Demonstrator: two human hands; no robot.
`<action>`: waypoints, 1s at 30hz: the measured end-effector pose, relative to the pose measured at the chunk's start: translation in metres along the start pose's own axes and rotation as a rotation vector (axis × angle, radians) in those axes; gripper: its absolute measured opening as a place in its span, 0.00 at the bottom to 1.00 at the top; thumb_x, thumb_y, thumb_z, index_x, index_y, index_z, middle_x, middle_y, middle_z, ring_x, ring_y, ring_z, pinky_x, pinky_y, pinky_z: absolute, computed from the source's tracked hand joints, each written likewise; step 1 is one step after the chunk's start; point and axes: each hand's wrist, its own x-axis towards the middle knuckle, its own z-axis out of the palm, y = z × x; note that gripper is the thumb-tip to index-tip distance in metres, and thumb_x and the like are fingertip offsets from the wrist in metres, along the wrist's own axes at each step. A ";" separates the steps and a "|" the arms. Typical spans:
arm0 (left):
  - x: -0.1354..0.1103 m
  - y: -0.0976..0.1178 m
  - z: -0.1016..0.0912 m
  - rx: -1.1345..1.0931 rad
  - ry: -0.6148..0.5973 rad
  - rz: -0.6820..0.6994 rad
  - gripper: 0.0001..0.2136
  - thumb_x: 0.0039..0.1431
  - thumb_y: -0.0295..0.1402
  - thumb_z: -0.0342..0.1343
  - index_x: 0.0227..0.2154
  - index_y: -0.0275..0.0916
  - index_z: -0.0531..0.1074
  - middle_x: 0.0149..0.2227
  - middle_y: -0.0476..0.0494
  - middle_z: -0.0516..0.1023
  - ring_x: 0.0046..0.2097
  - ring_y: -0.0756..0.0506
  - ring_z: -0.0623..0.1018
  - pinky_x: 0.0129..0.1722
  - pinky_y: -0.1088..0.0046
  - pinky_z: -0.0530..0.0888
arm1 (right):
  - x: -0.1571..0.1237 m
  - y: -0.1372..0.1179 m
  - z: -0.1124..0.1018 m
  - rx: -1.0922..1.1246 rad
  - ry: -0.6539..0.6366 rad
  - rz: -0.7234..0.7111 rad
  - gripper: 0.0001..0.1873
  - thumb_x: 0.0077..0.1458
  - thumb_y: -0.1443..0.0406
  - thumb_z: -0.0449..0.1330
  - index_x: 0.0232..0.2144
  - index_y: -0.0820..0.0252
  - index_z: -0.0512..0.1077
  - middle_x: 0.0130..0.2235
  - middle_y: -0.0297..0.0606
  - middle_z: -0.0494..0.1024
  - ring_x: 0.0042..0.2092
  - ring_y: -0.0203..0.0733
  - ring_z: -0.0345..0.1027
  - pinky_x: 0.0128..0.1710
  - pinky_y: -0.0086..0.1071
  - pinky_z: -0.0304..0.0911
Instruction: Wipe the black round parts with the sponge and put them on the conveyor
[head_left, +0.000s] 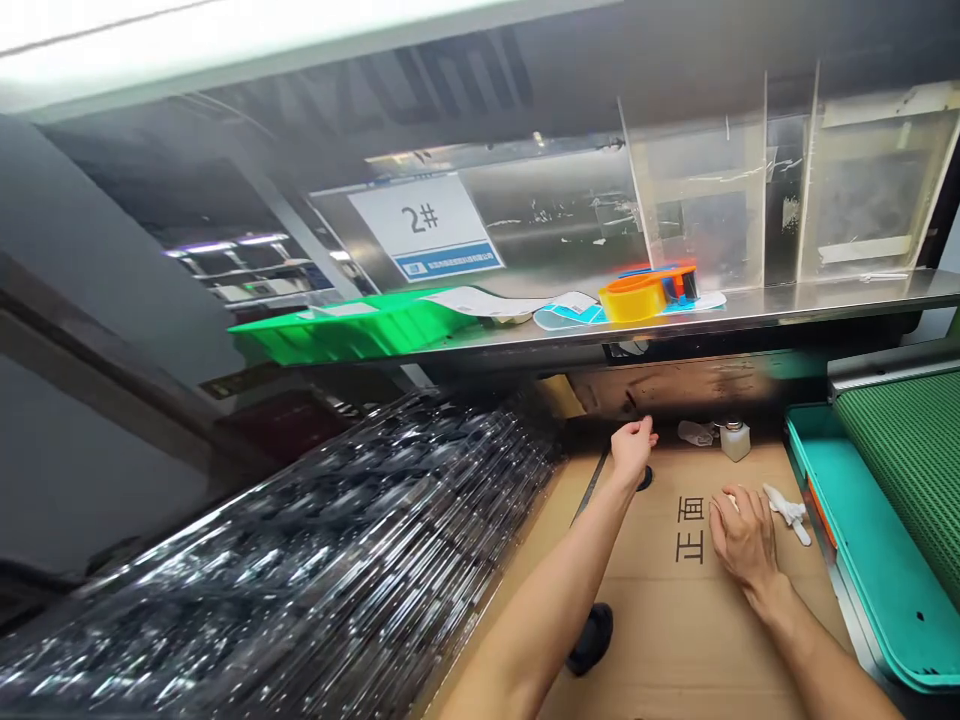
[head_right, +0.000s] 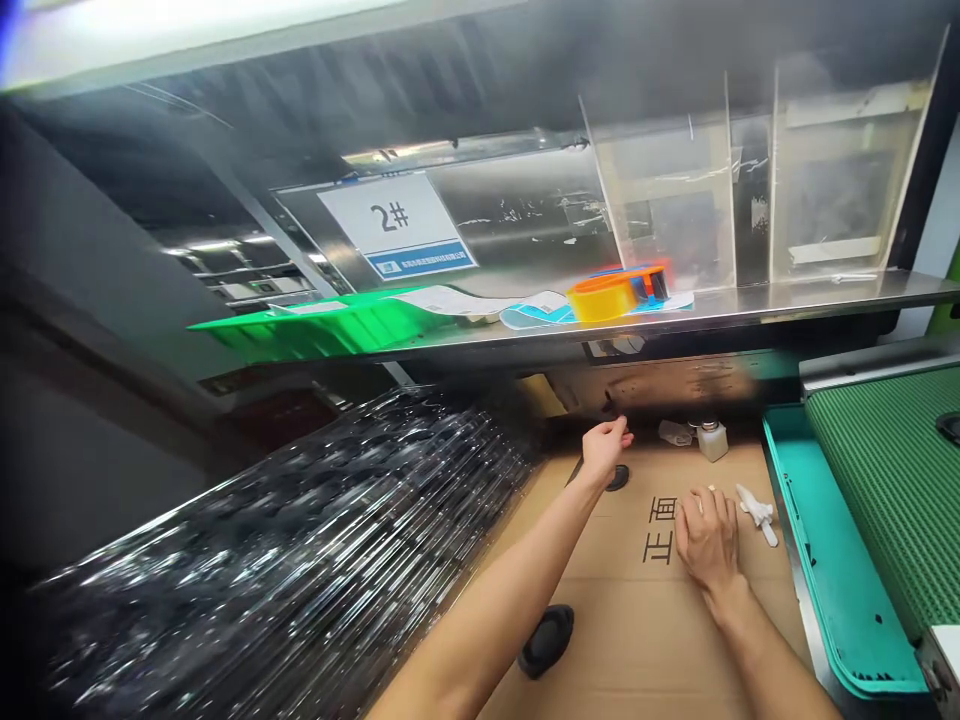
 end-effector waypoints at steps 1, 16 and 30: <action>-0.017 -0.005 -0.004 -0.018 -0.007 -0.009 0.25 0.58 0.53 0.58 0.33 0.29 0.76 0.31 0.36 0.79 0.33 0.44 0.80 0.36 0.69 0.76 | 0.001 -0.003 -0.001 0.108 -0.012 0.019 0.17 0.69 0.59 0.50 0.45 0.56 0.77 0.50 0.46 0.77 0.50 0.48 0.68 0.51 0.40 0.59; -0.166 0.001 -0.070 0.646 -0.375 0.519 0.16 0.68 0.40 0.48 0.48 0.38 0.75 0.59 0.32 0.73 0.60 0.36 0.72 0.59 0.57 0.68 | 0.003 -0.026 -0.004 1.104 -0.504 0.336 0.27 0.59 0.41 0.56 0.33 0.59 0.72 0.27 0.31 0.68 0.28 0.34 0.62 0.28 0.28 0.60; -0.145 0.020 -0.098 1.119 -0.940 0.620 0.18 0.72 0.42 0.40 0.40 0.42 0.74 0.37 0.39 0.82 0.38 0.40 0.80 0.49 0.61 0.70 | 0.014 -0.006 -0.021 0.945 -0.725 0.229 0.25 0.56 0.43 0.61 0.31 0.60 0.74 0.24 0.28 0.65 0.27 0.32 0.52 0.27 0.28 0.46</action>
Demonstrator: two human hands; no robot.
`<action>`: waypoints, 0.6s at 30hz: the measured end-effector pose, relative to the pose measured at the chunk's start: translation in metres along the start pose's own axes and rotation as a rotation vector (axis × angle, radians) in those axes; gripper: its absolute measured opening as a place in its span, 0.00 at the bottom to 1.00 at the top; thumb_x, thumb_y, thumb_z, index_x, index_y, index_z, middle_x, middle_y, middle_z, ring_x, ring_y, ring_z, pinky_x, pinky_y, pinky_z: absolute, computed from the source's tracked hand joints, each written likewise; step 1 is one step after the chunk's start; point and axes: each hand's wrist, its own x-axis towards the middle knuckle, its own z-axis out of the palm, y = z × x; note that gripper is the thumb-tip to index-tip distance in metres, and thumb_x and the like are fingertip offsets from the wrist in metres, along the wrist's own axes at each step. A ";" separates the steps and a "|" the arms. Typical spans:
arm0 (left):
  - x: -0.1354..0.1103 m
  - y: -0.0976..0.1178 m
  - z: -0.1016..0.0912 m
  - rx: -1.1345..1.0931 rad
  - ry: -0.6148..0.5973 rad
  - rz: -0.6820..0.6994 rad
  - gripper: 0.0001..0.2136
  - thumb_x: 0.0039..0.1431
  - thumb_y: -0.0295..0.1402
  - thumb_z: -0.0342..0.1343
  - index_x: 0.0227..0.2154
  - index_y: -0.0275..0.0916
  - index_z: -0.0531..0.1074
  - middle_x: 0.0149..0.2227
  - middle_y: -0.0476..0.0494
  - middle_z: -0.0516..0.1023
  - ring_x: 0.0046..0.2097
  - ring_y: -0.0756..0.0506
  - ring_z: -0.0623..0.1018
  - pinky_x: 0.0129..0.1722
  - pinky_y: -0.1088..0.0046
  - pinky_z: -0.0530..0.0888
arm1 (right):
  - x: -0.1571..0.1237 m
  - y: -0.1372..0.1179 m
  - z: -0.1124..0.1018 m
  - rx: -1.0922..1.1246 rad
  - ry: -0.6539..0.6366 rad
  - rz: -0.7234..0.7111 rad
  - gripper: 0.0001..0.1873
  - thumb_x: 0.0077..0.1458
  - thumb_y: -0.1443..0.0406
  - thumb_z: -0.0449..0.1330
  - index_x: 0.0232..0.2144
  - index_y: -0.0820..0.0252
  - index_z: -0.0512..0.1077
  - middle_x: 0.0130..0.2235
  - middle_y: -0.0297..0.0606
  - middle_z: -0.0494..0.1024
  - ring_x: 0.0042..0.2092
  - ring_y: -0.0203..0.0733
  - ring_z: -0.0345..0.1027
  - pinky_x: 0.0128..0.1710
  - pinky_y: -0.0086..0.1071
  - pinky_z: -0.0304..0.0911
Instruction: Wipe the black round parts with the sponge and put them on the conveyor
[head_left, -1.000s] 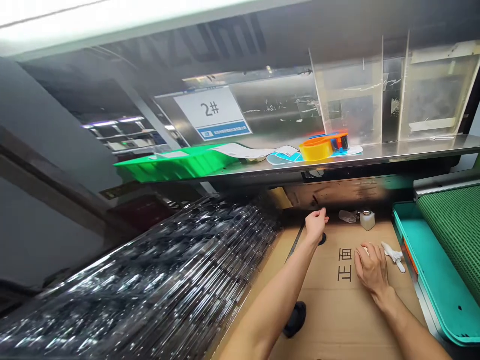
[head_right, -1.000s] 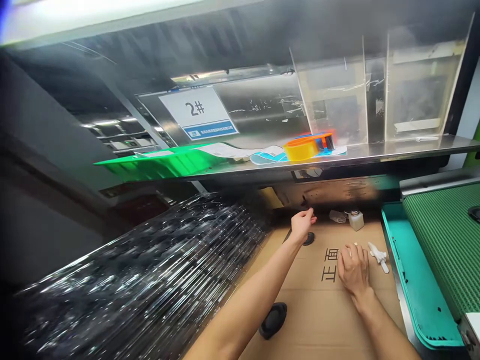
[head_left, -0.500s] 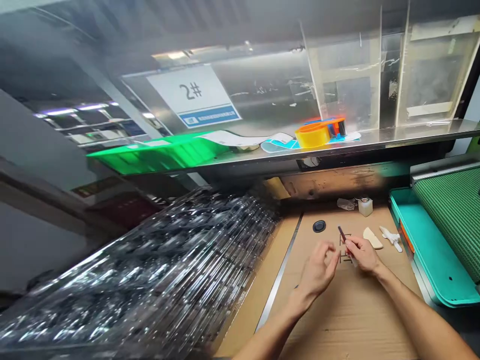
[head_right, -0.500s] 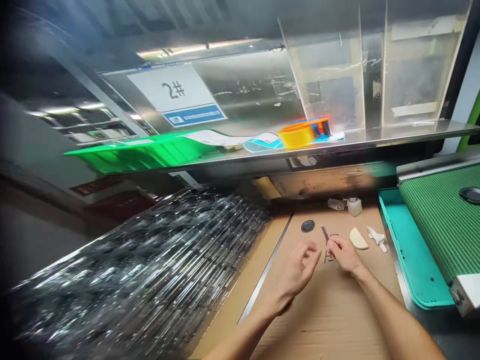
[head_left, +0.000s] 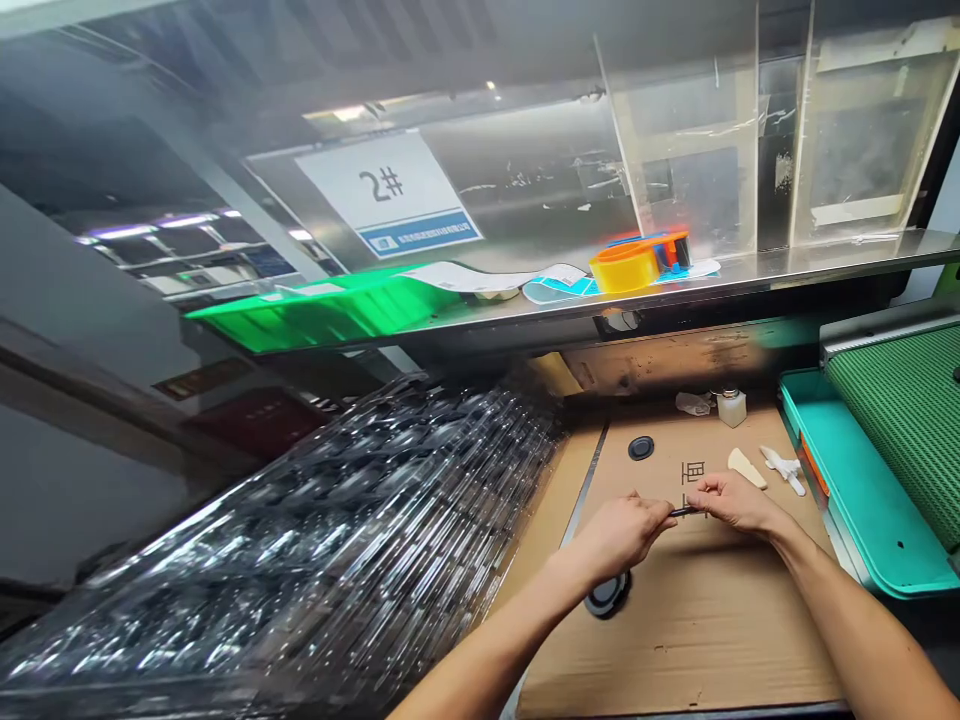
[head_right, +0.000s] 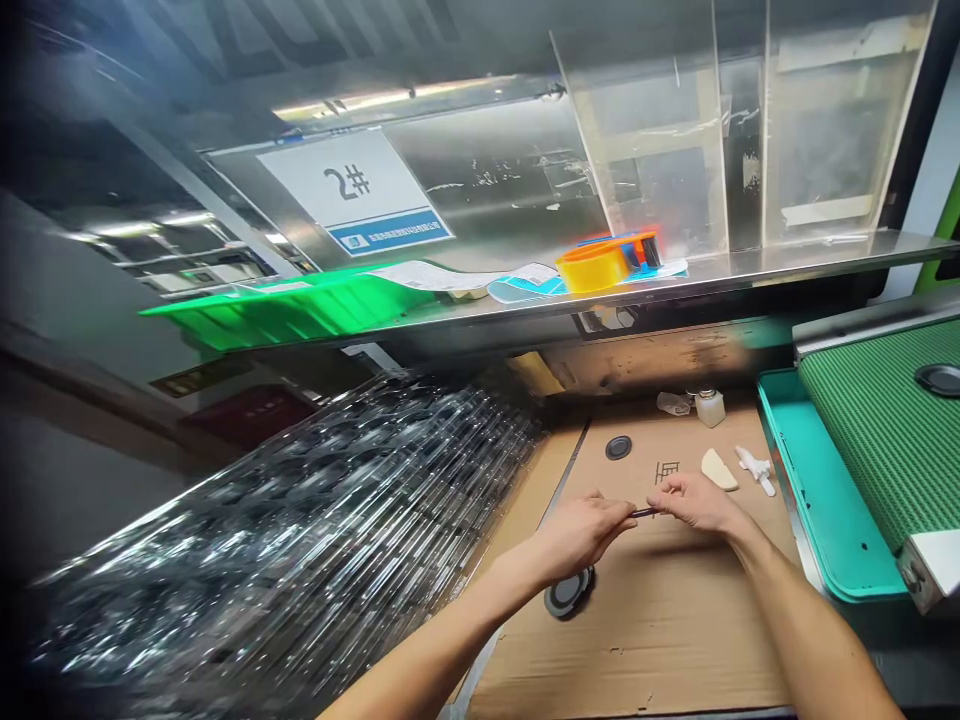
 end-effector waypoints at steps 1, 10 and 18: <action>-0.003 -0.006 -0.005 -0.004 0.011 -0.027 0.18 0.72 0.42 0.41 0.39 0.42 0.75 0.36 0.39 0.81 0.37 0.40 0.79 0.48 0.62 0.70 | 0.000 -0.001 -0.006 -0.003 0.042 -0.013 0.26 0.56 0.42 0.60 0.32 0.60 0.74 0.25 0.28 0.65 0.27 0.32 0.53 0.27 0.28 0.47; -0.032 -0.030 -0.027 -0.619 0.602 -0.353 0.22 0.64 0.53 0.51 0.39 0.40 0.80 0.31 0.45 0.71 0.37 0.45 0.72 0.40 0.69 0.69 | 0.010 0.016 -0.008 0.212 0.303 0.052 0.20 0.62 0.46 0.52 0.32 0.55 0.65 0.20 0.25 0.58 0.22 0.33 0.50 0.23 0.28 0.47; 0.009 0.015 0.031 -1.620 0.664 -0.474 0.23 0.49 0.47 0.70 0.40 0.33 0.78 0.33 0.43 0.77 0.33 0.50 0.71 0.40 0.71 0.70 | 0.005 0.011 0.016 0.315 0.049 -0.010 0.25 0.53 0.50 0.65 0.46 0.57 0.64 0.32 0.30 0.75 0.26 0.32 0.66 0.26 0.27 0.59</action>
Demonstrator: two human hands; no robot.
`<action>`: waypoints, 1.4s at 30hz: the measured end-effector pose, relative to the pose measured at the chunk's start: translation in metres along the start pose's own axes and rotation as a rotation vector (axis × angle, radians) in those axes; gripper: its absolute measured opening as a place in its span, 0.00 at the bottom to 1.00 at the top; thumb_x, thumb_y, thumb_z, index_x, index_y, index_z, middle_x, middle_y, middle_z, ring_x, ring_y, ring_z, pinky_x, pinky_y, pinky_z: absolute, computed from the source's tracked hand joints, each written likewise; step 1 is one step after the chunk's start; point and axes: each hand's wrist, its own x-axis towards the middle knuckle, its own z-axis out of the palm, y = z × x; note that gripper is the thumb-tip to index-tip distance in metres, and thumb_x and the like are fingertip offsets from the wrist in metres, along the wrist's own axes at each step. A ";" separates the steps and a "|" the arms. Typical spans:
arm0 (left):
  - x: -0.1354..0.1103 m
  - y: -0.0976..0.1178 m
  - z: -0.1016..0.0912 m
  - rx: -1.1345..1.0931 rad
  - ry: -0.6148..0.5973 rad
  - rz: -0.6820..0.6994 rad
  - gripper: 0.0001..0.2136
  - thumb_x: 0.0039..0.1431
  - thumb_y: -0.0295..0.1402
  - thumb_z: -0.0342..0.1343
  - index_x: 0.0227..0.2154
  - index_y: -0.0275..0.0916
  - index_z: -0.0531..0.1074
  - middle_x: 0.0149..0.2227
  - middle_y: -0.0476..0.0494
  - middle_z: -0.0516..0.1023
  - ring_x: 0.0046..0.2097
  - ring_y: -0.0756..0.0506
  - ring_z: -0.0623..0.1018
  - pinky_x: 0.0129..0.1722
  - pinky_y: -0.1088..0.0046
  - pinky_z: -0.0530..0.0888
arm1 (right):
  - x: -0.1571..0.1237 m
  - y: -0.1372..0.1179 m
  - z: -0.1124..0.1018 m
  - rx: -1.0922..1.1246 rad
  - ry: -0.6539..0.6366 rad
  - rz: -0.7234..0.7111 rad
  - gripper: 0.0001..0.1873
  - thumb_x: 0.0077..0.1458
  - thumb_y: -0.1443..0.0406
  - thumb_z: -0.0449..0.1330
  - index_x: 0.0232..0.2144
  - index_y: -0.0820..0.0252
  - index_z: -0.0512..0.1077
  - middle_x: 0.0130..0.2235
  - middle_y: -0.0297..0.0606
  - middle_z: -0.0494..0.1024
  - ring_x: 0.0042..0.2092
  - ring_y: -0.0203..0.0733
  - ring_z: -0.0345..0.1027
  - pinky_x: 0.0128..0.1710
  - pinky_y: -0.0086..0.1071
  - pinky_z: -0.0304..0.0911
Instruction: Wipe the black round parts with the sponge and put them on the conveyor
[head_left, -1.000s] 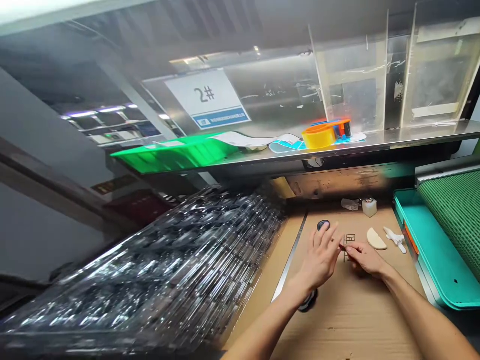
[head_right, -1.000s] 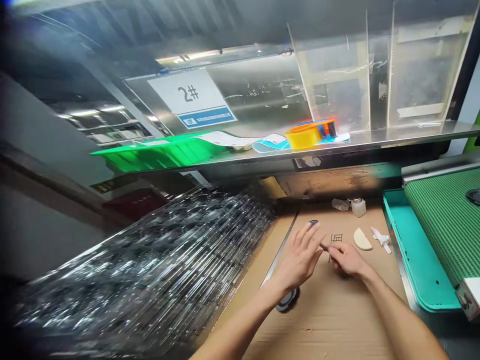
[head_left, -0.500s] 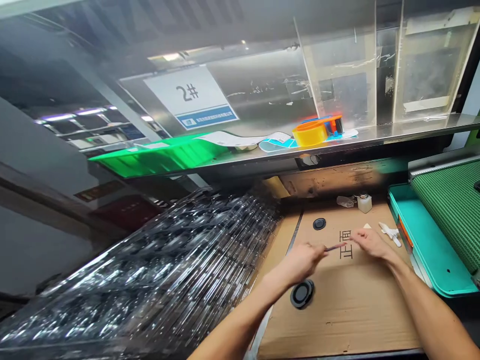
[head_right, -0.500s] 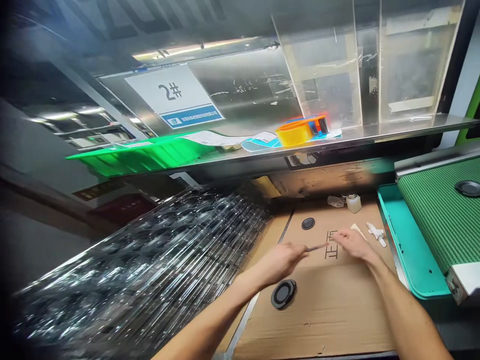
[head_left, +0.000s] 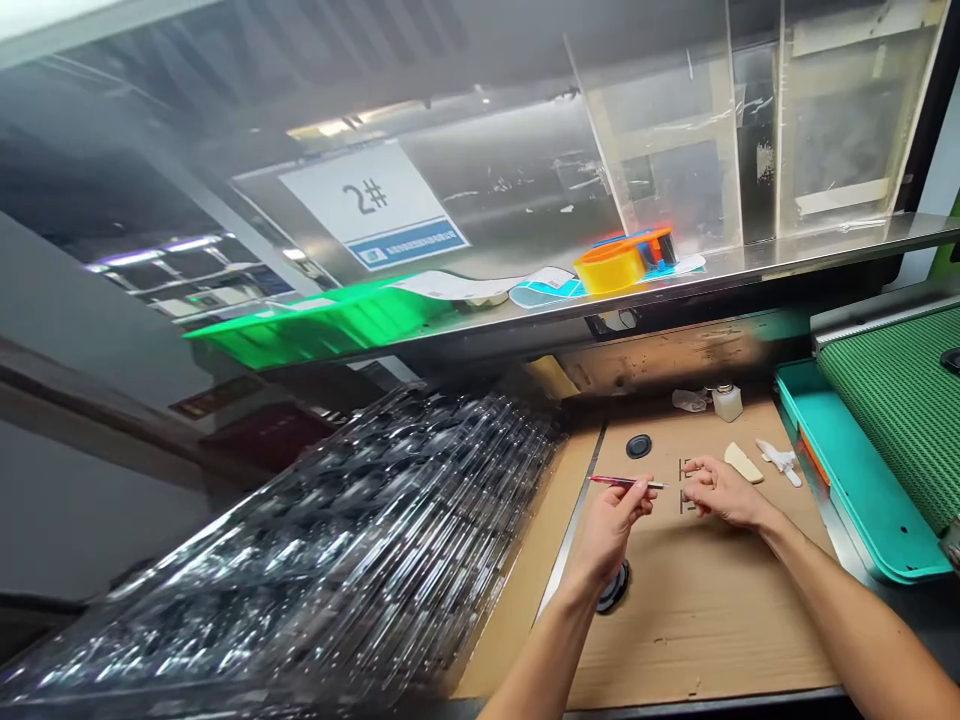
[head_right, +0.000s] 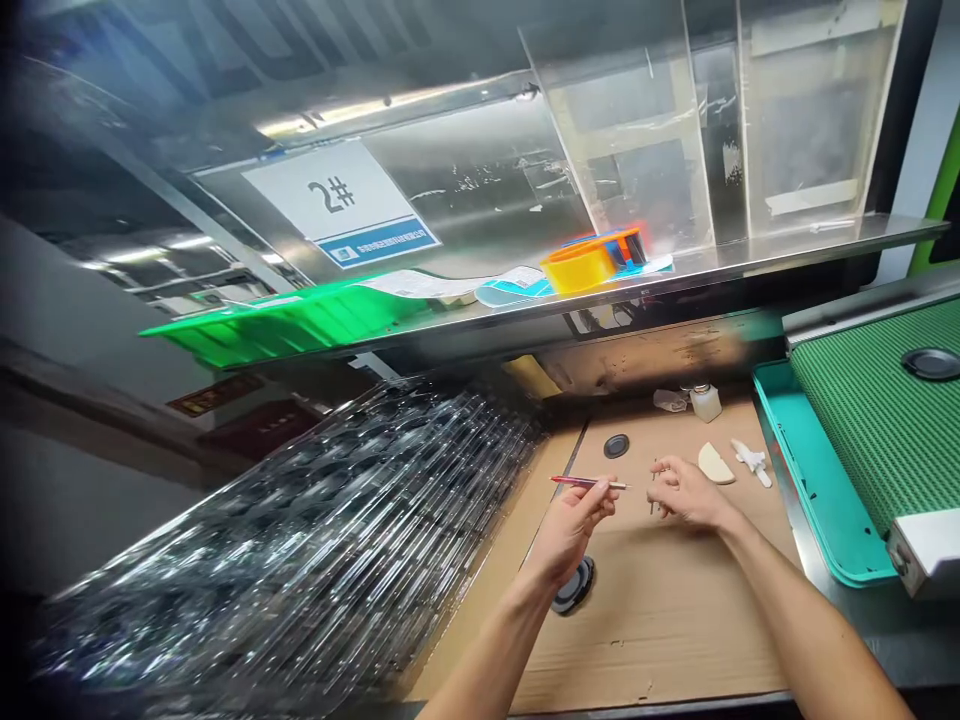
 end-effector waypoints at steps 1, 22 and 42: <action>0.000 -0.003 0.002 -0.007 -0.014 -0.010 0.23 0.49 0.47 0.70 0.40 0.32 0.78 0.33 0.43 0.78 0.33 0.50 0.72 0.40 0.72 0.70 | -0.001 -0.001 0.001 0.006 -0.026 0.009 0.26 0.53 0.50 0.66 0.45 0.57 0.63 0.32 0.30 0.76 0.26 0.33 0.68 0.26 0.27 0.60; -0.015 -0.020 0.013 0.200 -0.013 0.089 0.22 0.55 0.54 0.63 0.27 0.36 0.69 0.24 0.52 0.65 0.28 0.52 0.63 0.31 0.74 0.60 | -0.015 -0.012 0.025 -0.102 -0.087 -0.012 0.33 0.57 0.55 0.63 0.60 0.57 0.57 0.31 0.29 0.76 0.26 0.34 0.71 0.26 0.27 0.60; 0.145 0.275 -0.070 1.157 0.714 0.652 0.26 0.68 0.46 0.46 0.59 0.32 0.69 0.59 0.22 0.71 0.63 0.25 0.63 0.57 0.37 0.61 | 0.009 0.017 0.002 -0.012 0.156 -0.059 0.32 0.51 0.40 0.61 0.46 0.58 0.75 0.47 0.45 0.78 0.29 0.39 0.70 0.26 0.33 0.61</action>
